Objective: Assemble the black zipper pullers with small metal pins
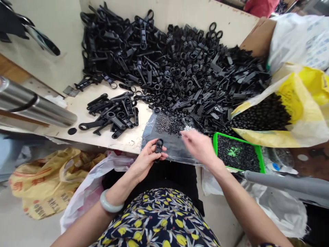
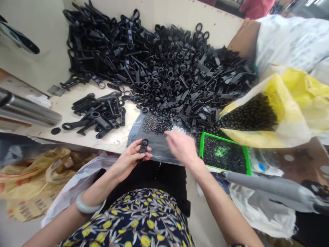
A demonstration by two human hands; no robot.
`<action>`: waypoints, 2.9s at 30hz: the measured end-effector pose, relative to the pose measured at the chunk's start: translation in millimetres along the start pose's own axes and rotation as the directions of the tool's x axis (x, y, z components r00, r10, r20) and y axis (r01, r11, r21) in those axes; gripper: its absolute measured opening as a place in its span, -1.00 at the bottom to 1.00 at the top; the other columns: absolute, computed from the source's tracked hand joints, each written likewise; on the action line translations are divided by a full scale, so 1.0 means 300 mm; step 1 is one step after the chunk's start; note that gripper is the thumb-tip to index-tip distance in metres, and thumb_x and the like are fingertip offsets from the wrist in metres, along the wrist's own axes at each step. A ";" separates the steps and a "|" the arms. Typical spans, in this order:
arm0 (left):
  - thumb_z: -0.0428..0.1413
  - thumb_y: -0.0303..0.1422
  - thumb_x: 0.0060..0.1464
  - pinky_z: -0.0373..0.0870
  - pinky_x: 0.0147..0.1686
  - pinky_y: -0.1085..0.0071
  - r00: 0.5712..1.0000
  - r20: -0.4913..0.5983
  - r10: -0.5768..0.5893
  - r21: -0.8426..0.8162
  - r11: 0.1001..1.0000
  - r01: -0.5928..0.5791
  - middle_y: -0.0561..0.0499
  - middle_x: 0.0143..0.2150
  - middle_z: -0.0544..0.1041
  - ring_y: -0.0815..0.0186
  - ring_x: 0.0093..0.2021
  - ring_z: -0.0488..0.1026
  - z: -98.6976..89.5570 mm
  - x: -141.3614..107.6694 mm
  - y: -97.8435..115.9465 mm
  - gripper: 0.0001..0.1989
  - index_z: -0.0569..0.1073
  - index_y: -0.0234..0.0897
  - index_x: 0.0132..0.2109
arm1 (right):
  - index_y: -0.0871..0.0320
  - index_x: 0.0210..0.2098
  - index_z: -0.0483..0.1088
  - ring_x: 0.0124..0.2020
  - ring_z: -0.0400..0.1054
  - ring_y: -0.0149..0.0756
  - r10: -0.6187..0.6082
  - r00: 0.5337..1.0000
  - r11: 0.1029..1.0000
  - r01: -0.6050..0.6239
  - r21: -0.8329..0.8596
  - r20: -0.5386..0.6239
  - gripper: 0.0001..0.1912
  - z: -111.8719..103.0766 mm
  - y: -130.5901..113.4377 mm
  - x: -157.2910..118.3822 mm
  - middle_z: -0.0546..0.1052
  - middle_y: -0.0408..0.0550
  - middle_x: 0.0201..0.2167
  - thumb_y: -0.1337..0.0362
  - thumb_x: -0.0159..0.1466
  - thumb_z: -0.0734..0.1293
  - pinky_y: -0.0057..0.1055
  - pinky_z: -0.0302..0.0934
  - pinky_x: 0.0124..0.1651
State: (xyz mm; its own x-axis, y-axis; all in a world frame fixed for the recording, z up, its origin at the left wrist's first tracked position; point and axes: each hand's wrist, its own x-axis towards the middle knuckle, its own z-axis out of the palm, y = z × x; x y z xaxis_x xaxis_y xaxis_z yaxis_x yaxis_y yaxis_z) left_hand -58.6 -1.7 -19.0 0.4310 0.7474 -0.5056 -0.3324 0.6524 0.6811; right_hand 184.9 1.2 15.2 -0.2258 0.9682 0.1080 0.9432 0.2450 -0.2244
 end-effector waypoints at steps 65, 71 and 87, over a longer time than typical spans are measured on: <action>0.26 -0.42 0.16 0.29 0.26 0.16 0.995 -0.042 0.094 -0.252 0.962 -0.101 -0.10 0.11 0.58 0.14 0.20 0.48 0.163 0.012 0.002 -0.65 0.44 -0.21 0.08 | 0.00 0.15 0.55 -0.30 0.45 -0.36 0.367 0.929 0.519 -0.176 0.836 -0.033 -0.68 0.139 -0.241 -0.182 0.56 -0.08 -0.19 0.24 0.41 0.40 -0.40 0.39 -0.22; 0.29 -0.36 0.19 0.37 0.18 0.18 0.992 -0.062 0.106 -0.240 0.964 -0.118 -0.10 0.10 0.58 0.14 0.15 0.50 0.162 0.013 -0.010 -0.68 0.44 -0.21 0.05 | -0.01 0.15 0.54 -0.25 0.47 -0.35 0.356 0.929 0.604 -0.145 0.784 -0.102 -0.68 0.148 -0.254 -0.194 0.58 -0.07 -0.14 0.26 0.42 0.40 -0.38 0.40 -0.14; 0.31 -0.23 0.21 0.42 0.14 0.21 0.977 -0.098 0.189 -0.108 0.974 -0.199 -0.13 0.04 0.63 0.14 0.09 0.56 0.178 0.014 -0.025 -0.71 0.48 -0.26 -0.02 | 0.02 0.13 0.55 -0.24 0.51 -0.32 0.365 0.903 0.692 -0.100 0.715 -0.227 -0.70 0.149 -0.265 -0.186 0.60 -0.05 -0.16 0.31 0.41 0.40 -0.36 0.43 -0.15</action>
State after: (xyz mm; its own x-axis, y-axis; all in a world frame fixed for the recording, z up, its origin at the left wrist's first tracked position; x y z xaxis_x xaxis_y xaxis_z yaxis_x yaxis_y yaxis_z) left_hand -9.5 -10.2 2.0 0.2762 0.8656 -0.4176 -0.5001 0.5005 0.7067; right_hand 111.6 -70.1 -16.3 0.1960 0.9518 0.2359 0.5007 0.1097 -0.8587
